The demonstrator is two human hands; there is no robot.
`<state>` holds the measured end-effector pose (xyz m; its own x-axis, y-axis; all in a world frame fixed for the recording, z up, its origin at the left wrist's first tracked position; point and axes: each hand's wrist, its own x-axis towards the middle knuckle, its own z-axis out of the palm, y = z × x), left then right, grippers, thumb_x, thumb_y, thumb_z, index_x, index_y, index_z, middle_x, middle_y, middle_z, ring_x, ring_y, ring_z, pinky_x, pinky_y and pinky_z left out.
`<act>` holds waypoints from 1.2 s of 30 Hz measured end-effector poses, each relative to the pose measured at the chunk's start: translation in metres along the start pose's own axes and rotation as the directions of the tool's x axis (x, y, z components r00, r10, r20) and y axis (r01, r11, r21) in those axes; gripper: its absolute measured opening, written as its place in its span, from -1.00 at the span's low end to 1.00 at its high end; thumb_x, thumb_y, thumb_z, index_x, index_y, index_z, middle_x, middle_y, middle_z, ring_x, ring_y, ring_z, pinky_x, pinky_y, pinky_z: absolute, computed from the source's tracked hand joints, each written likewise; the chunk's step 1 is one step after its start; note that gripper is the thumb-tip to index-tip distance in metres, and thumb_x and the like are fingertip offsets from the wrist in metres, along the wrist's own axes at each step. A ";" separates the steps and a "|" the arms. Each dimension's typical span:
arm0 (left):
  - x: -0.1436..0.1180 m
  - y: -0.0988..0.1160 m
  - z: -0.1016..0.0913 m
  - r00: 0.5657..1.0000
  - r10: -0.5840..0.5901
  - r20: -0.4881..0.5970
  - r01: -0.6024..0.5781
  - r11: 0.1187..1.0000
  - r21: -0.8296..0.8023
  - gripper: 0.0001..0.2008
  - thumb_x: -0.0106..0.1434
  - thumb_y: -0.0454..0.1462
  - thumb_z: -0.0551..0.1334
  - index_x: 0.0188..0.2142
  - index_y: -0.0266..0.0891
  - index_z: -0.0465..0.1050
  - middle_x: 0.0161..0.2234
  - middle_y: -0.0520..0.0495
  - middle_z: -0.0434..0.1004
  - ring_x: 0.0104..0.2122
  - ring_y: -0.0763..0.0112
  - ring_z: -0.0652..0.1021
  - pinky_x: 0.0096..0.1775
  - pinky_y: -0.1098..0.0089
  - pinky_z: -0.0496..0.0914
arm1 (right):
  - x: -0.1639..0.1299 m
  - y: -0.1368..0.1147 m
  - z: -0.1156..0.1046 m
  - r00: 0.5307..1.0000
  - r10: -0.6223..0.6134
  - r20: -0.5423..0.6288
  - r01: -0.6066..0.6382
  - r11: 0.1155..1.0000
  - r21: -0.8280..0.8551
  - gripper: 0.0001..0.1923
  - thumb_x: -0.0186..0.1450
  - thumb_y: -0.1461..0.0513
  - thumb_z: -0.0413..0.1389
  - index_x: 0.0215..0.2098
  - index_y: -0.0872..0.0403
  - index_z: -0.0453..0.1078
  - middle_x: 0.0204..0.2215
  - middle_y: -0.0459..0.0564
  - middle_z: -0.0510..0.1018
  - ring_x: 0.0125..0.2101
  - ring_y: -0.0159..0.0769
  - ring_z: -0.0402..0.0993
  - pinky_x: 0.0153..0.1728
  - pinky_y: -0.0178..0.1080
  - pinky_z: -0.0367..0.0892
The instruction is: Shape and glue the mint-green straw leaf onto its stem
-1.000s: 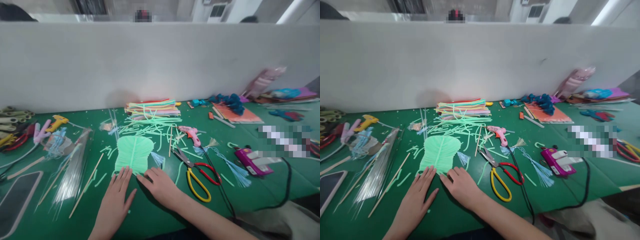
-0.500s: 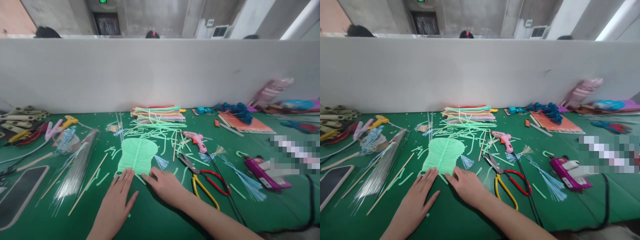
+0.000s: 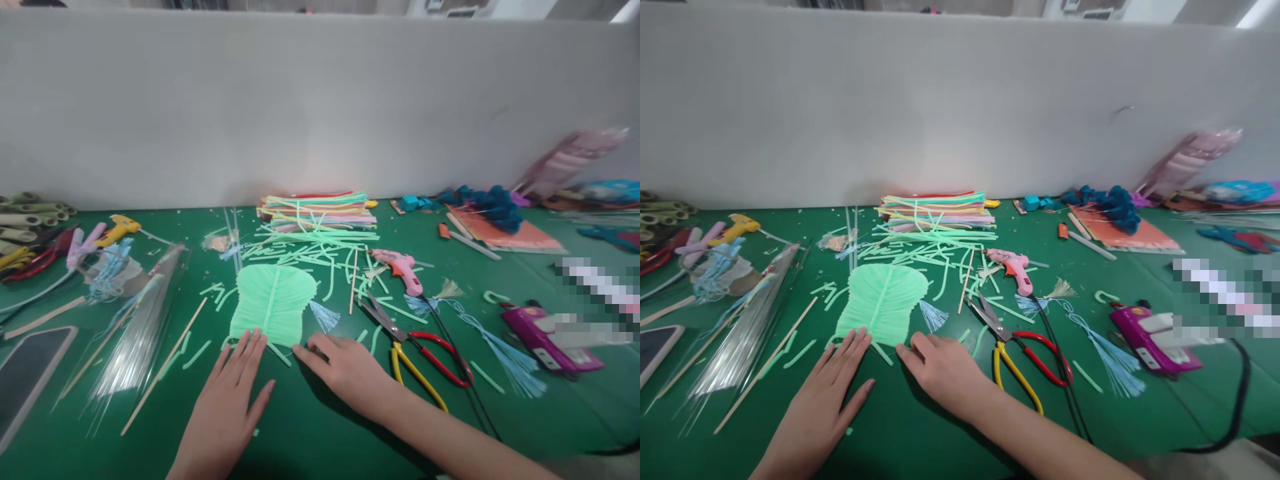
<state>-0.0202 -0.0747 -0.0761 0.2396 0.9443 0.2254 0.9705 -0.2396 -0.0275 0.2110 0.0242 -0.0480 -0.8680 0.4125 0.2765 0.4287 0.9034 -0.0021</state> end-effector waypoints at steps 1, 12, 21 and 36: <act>0.000 0.000 0.001 1.000 0.009 -0.008 -0.009 1.000 0.001 -0.34 0.40 -0.10 0.07 0.39 -0.21 -0.10 0.33 -0.12 0.19 0.32 0.16 0.20 0.24 0.10 0.18 | -0.001 0.001 0.000 1.000 -0.003 -0.005 0.003 1.000 0.007 -0.67 0.36 0.38 0.06 0.09 0.17 0.37 -0.28 0.04 0.49 -0.39 -0.29 0.48 -0.46 -0.27 0.37; 0.001 0.000 0.004 0.997 0.031 -0.078 -0.034 0.999 -0.038 -0.33 0.39 -0.13 0.12 0.39 -0.25 -0.07 0.31 -0.15 0.24 0.31 0.18 0.21 0.31 0.21 -0.03 | -0.005 -0.001 -0.006 0.999 0.023 0.047 -0.021 0.999 -0.048 -0.65 0.33 0.38 0.10 0.08 0.17 0.39 -0.26 0.08 0.53 -0.33 -0.19 0.48 -0.41 -0.19 0.39; 0.001 0.001 -0.001 0.994 -0.040 -0.098 0.029 0.993 -0.119 -0.32 0.38 -0.11 0.11 0.40 -0.14 -0.10 0.37 -0.16 0.10 0.34 0.07 0.13 0.26 0.10 0.13 | -0.001 -0.016 -0.004 0.998 0.058 -0.016 -0.058 0.998 -0.025 -0.68 0.33 0.39 0.07 0.05 0.27 0.41 -0.14 0.21 0.55 -0.06 -0.02 0.46 -0.02 -0.01 0.43; 0.030 -0.043 -0.030 0.726 -0.661 0.189 0.655 0.582 -0.482 -0.36 0.19 0.16 0.13 0.09 -0.19 0.39 -0.14 -0.20 0.61 -0.18 0.01 0.59 -0.13 -0.02 0.47 | 0.002 -0.037 -0.006 0.924 0.382 0.000 -0.343 0.829 0.442 -0.63 0.36 0.30 0.05 0.12 0.09 0.35 -0.13 0.13 0.54 -0.17 -0.08 0.52 -0.11 -0.02 0.53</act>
<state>-0.0559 -0.0424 -0.0391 -0.4622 0.8868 -0.0024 0.7081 0.3707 0.6010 0.1944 -0.0090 -0.0417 -0.6384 0.7262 0.2549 0.5420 0.6593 -0.5211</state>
